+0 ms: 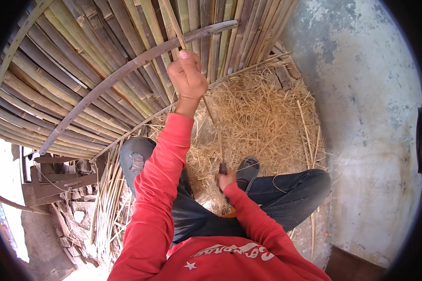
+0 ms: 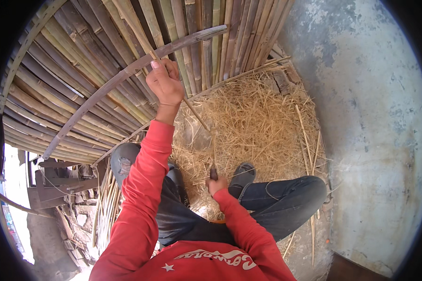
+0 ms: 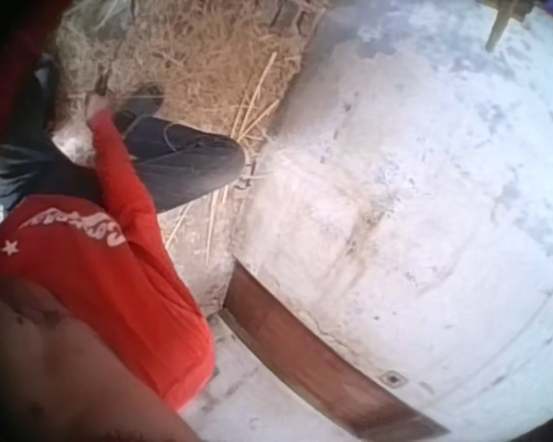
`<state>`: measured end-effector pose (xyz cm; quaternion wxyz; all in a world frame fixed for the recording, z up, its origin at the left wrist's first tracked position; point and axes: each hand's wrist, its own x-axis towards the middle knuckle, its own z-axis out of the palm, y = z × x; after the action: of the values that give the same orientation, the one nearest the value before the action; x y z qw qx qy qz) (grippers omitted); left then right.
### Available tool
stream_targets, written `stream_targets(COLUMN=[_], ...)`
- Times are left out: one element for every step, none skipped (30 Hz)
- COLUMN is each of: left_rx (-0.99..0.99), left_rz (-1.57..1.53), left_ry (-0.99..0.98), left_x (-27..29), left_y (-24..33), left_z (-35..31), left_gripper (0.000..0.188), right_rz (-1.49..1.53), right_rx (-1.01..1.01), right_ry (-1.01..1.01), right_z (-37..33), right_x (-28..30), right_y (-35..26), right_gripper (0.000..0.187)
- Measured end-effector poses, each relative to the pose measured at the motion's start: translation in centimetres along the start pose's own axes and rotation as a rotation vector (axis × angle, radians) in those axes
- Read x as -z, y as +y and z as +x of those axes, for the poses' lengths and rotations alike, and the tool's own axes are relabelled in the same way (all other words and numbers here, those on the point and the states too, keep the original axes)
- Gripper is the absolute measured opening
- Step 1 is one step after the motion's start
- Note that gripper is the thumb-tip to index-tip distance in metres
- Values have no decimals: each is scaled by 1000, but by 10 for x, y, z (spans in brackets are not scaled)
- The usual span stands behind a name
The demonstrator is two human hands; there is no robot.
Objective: The person splits a long bamboo pole into thin strips using a large curved blade.
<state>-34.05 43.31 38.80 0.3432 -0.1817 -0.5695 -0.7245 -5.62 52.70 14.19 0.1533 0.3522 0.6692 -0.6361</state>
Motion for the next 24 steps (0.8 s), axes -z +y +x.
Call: stream_targets(left_rx=[14, 30, 32, 37, 43, 39, 44, 49, 46, 21, -4, 0, -21, -43, -41, -34, -27, -27, -12, 2, 3, -3, -21, -21], left_rz=[18, 36, 42, 34, 25, 27, 17, 6, 6, 4, 2, 5, 62, 120, 119, 101, 84, 85, 78, 72, 65, 66, 73, 70], left_ry=[-14, -30, -28, 18, 63, 75, 74, 73, 83, 87, 91, 93, 61, 29, 29, 22, 15, 15, 38, 62, 59, 53, 46, 45], left_x=[-2, -4, 1, 5, 8, 12, 14, 17, 17, 16, 15, 16, 17, 18, 18, 19, 20, 18, 17, 16, 12, 4, 0, 0], left_y=[2, 2, 0, -3, -5, -6, -7, -8, -7, -5, -3, -1, 0, 0, -2, -5, -7, -8, -8, -8, -8, -7, -2, -2], left_z=[1, 1, 1, 3, 3, 5, 6, 6, 7, 6, 6, 7, 7, 7, 8, 8, 8, 8, 8, 8, 8, 6, 7, 6], left_gripper=[64, 64, 64, 62, 60, 60, 61, 61, 61, 61, 61, 61, 63, 64, 64, 64, 64, 64, 62, 61, 61, 61, 61, 61], right_rz=[1, 108, 210, 208, 408, 597, 700, 688, 726, 769, 755, 753, 581, 406, 406, 400, 393, 393, 438, 483, 485, 382, 283, 283], right_rx=[0, -144, -290, -293, -406, -513, -531, -531, -540, -553, -536, -540, -352, -165, -166, -4, 157, 156, 172, 187, 191, 87, -11, -10], right_ry=[5, -47, -110, -112, -190, -271, -386, -387, -378, -369, -345, -344, -280, -218, -217, -227, -239, -240, -262, -285, -279, -245, -222, -220], right_z=[7, 13, 9, 8, 9, 9, 9, 9, 4, -1, -5, -15, -26, -33, -34, -35, -36, -35, -30, -24, -12, 3, 12, 16], right_x=[-1, -4, -9, -12, -12, -12, -6, 2, 9, 14, 18, 18, 15, 12, 9, 6, 2, 0, -3, -7, -8, -6, -7, -8], right_y=[21, 39, 39, 37, 35, 22, 10, -2, -22, -37, -47, -59, -71, -76, -77, -78, -77, -75, -70, -63, -43, -11, 12, 24], right_gripper=[19, 17, 16, 16, 14, 13, 15, 15, 16, 16, 14, 14, 12, 10, 10, 8, 7, 7, 6, 6, 6, 6, 8, 8])
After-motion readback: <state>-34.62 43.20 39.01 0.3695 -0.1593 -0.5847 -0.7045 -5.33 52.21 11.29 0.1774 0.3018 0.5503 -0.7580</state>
